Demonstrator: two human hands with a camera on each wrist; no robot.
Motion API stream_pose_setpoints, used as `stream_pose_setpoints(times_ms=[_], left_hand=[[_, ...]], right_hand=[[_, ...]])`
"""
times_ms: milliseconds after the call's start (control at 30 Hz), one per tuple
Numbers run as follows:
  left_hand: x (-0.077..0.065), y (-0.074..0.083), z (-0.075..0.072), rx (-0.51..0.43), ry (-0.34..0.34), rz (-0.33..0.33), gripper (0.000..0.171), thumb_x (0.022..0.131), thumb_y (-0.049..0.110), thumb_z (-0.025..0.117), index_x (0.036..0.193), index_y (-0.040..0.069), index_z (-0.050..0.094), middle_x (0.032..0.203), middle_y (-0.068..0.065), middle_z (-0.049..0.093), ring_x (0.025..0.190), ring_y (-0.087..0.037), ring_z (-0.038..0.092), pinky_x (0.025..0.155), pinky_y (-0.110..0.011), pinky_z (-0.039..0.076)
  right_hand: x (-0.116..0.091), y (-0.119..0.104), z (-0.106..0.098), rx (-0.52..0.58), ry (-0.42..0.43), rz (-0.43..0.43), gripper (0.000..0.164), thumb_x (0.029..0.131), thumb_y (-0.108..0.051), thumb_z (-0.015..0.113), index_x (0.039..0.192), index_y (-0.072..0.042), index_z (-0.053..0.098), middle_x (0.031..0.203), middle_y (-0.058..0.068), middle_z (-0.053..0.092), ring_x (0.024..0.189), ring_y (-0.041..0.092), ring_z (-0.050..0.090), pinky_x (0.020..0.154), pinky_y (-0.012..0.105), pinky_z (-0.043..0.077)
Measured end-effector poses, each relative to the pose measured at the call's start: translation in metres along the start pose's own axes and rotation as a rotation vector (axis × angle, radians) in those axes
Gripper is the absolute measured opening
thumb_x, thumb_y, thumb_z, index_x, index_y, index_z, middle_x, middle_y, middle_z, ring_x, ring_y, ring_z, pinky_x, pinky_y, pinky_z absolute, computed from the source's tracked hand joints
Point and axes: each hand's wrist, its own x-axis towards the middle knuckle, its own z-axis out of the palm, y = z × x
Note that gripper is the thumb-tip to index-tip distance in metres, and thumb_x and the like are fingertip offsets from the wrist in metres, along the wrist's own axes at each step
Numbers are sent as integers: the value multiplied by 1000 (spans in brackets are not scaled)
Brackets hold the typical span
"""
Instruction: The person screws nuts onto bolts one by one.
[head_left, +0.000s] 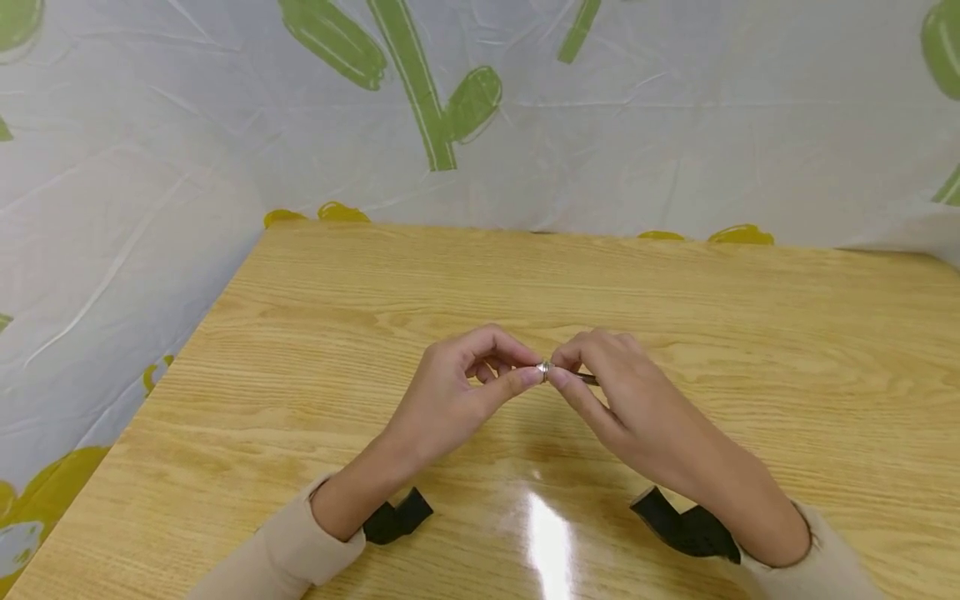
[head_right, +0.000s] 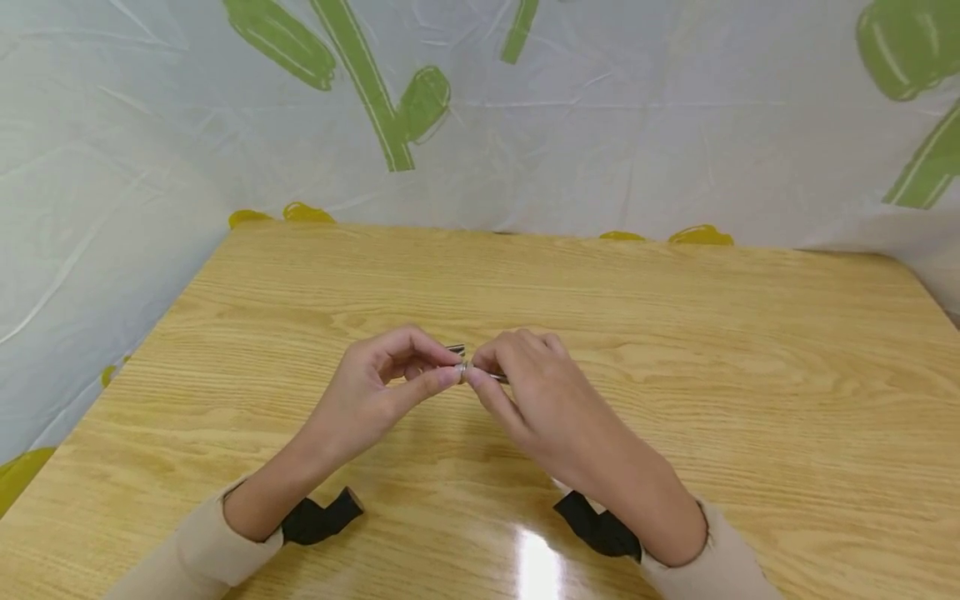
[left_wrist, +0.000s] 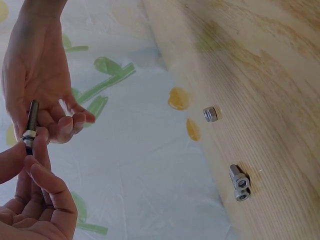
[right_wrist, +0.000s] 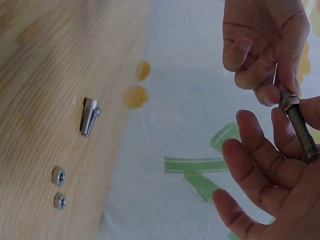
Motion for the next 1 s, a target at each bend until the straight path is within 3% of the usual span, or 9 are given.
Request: stream_pose_setpoints(times_ms=[133, 233, 367, 433, 633, 767, 1000], left_hand=[[0, 0, 0, 6, 3, 10, 8, 87, 22, 67, 93, 16, 67, 89, 7, 67, 76, -8, 57, 68, -25, 50], [0, 0, -1, 7, 7, 17, 9, 86, 22, 67, 93, 16, 67, 89, 6, 68, 75, -8, 57, 68, -25, 50], [0, 0, -1, 2, 8, 16, 9, 86, 21, 67, 94, 16, 67, 89, 6, 68, 73, -9, 57, 67, -25, 50], [-1, 0, -1, -2, 7, 9, 9, 86, 22, 67, 94, 16, 67, 89, 6, 68, 74, -9, 57, 67, -25, 50], [-1, 1, -2, -10, 0, -18, 9, 87, 24, 66, 94, 17, 67, 89, 7, 68, 72, -10, 57, 66, -27, 50], [-1, 1, -2, -11, -1, -21, 9, 87, 24, 66, 94, 17, 67, 89, 7, 68, 72, -11, 57, 66, -28, 50], [3, -2, -4, 14, 12, -37, 9, 87, 24, 66, 94, 18, 67, 87, 7, 68, 73, -11, 58, 66, -27, 50]], right_hand=[[0, 0, -1, 27, -30, 49, 14, 100, -23, 44, 97, -16, 55, 93, -7, 55, 92, 15, 46, 76, 34, 38], [0, 1, -2, 14, -12, 44, 10, 97, -25, 51, 101, -17, 55, 95, -9, 55, 92, 12, 47, 77, 34, 39], [2, 4, -1, -39, 61, -82, 16, 89, -20, 64, 102, -14, 57, 97, -9, 57, 91, 9, 51, 83, 34, 40], [3, 6, 0, -79, 107, -179, 15, 89, -19, 63, 100, -11, 57, 95, -7, 58, 89, 10, 53, 85, 33, 39], [6, 8, 3, -165, 195, -339, 32, 99, -35, 41, 97, -8, 57, 91, -2, 59, 86, 15, 53, 79, 33, 37], [6, 8, 4, -164, 208, -351, 35, 99, -37, 38, 96, -8, 57, 91, -2, 60, 86, 16, 54, 78, 34, 37], [6, 11, 2, -116, 219, -298, 24, 96, -29, 51, 101, -8, 61, 98, -1, 61, 90, 14, 54, 82, 34, 38]])
